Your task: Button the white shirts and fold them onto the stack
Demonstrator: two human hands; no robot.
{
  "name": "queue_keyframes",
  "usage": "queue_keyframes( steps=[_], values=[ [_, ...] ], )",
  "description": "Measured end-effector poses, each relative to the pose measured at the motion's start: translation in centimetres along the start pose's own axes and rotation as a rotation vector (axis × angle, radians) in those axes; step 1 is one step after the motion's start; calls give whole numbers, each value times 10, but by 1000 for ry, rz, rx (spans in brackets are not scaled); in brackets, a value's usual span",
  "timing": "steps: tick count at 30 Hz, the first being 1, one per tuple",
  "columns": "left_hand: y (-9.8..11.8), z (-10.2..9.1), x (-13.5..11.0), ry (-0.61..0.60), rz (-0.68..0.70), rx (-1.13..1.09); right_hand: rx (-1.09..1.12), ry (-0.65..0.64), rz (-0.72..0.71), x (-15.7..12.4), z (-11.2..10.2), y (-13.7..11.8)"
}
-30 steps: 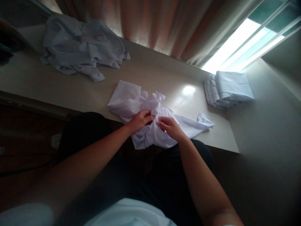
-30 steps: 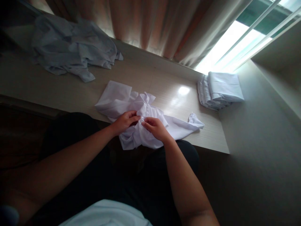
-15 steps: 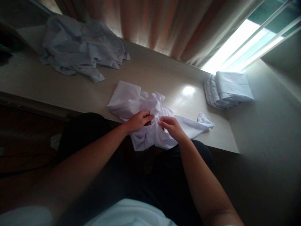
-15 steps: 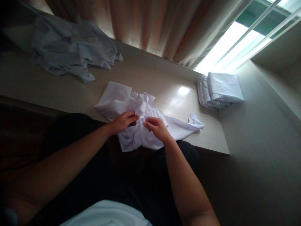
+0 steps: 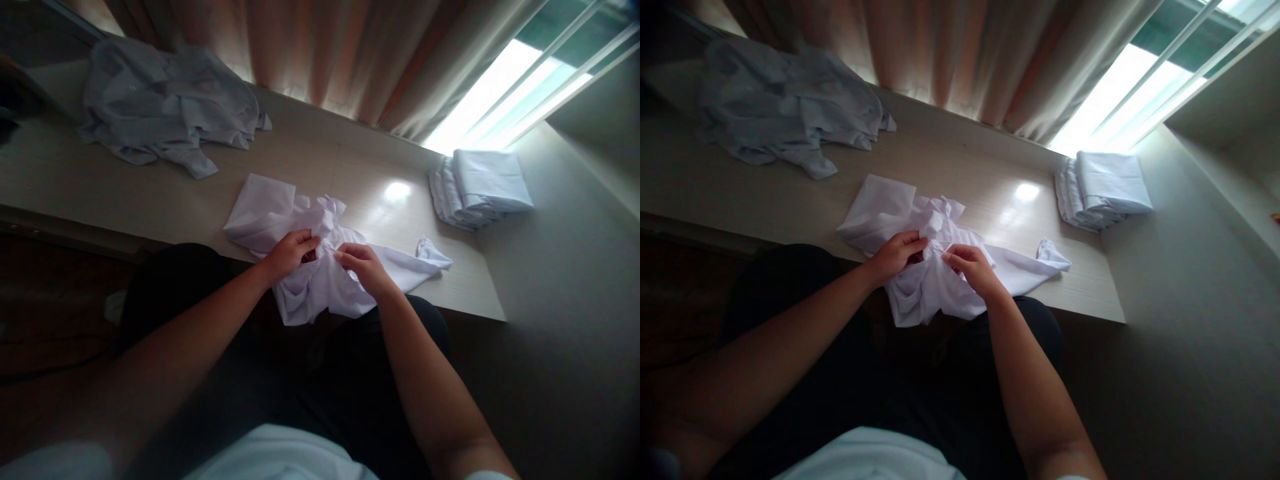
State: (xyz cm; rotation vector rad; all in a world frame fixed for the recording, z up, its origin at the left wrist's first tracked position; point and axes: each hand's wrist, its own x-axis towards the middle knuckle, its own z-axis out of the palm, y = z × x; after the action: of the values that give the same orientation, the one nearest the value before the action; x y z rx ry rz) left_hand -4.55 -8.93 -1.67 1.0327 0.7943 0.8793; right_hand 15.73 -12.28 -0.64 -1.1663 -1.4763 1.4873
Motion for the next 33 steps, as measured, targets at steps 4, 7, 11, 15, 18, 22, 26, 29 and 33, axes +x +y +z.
queue_keyframes(
  steps=[4, 7, 11, 15, 18, 22, 26, 29, 33],
  values=[
    [-1, -8, 2, 74, 25, -32, -119, -109, 85, -6, -3, -2],
    [0, -11, 3, 66, 23, -15, -240, -252, 88, -8, -3, -1],
    [10, -13, -1, -16, 84, 241, -288, -248, 133, -4, -2, 7],
    [31, -32, -10, -177, 181, 769, -206, -53, 76, 1, -7, 12],
    [41, -53, -15, -325, 101, 1141, -161, 69, 53, 2, -15, 12],
    [46, -72, -14, -406, -70, 1314, -256, 20, 127, -2, -29, 9],
    [52, -76, -9, -419, -88, 1136, -305, -186, 299, -14, -52, 4],
    [55, -78, -8, -390, -119, 1020, -327, -276, 334, -22, -65, 0],
    [55, -83, -8, -263, -101, 909, -445, -343, 272, -24, -68, 1]
  ],
)
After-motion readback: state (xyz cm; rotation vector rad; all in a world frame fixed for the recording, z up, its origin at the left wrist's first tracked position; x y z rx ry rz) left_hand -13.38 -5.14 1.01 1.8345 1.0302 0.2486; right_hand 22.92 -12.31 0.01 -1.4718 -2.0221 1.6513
